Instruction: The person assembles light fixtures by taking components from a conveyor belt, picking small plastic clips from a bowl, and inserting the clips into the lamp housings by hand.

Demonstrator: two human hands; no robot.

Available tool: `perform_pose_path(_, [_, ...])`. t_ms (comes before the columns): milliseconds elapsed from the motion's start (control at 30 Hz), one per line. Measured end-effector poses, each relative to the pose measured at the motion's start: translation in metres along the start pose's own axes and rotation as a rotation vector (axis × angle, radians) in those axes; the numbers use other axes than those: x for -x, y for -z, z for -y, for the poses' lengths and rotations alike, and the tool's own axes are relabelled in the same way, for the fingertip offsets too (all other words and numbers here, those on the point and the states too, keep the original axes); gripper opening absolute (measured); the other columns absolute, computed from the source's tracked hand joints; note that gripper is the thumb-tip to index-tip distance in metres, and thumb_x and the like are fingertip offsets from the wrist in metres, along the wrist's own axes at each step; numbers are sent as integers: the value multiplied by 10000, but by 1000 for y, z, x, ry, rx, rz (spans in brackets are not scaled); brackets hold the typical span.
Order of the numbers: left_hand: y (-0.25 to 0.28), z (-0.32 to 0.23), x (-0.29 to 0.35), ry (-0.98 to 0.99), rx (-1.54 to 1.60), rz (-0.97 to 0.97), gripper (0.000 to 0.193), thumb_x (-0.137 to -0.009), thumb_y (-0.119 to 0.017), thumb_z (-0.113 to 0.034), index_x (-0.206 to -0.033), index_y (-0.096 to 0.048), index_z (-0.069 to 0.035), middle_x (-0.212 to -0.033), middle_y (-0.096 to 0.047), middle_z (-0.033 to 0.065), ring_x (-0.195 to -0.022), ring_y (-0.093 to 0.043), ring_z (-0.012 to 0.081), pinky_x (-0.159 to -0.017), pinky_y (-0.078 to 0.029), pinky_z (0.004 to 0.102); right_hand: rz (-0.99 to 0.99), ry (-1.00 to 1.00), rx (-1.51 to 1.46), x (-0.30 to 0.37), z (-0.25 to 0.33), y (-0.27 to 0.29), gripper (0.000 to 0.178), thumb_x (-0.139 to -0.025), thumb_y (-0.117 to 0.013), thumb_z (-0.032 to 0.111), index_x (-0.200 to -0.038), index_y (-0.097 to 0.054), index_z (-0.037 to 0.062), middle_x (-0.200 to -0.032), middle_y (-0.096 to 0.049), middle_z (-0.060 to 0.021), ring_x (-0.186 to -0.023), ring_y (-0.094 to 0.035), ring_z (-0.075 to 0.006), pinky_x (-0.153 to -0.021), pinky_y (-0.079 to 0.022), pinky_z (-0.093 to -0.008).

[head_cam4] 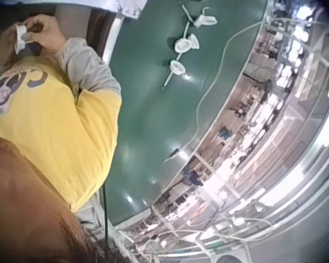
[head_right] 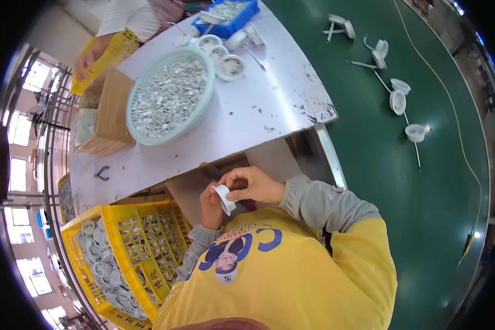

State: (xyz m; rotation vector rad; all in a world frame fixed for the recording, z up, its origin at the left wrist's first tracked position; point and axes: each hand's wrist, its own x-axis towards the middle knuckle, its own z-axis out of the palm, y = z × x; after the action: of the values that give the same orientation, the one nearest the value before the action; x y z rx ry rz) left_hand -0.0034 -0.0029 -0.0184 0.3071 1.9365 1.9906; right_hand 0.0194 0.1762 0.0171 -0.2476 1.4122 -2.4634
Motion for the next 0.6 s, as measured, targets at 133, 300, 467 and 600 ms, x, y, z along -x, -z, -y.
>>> perform_pose_path(133, [-2,-16,8,-14,-25,-16,438,-903,-415,-441,-823,-542,-29,-724,-522,-15,-664,-466,57,-574,-383,210,-3,-37,3,4,0,-8,205,-741,-664,19,-895,-530,35,-1096,-528,-92,-1021,-487,-149,-916,-377,-303])
perform_pose_path(300, [-3,-29,8,-153,-26,-53,447,-902,-415,-445,-818,-545,-25,-741,-527,-6,-681,-467,61,-581,-385,214,-37,-49,-55,7,19,-24,195,-769,-627,-9,-937,-532,22,-1068,-542,-63,-952,-522,-125,-832,-439,-265])
perform_pose_path(467, [0,-27,8,-238,188,72,471,-883,-444,-456,-853,-548,2,-780,-552,21,-715,-511,82,-614,-411,216,-3,106,166,12,29,-43,219,-734,-632,-32,-916,-523,21,-1085,-497,-62,-942,-520,-132,-813,-441,-264])
perform_pose_path(600, [5,-33,11,-221,277,145,516,-817,-516,-517,-841,-560,-4,-726,-550,11,-667,-518,83,-591,-413,223,6,197,375,20,45,-64,249,-712,-624,-45,-928,-524,26,-1090,-509,-107,-1038,-483,-191,-922,-354,-327])
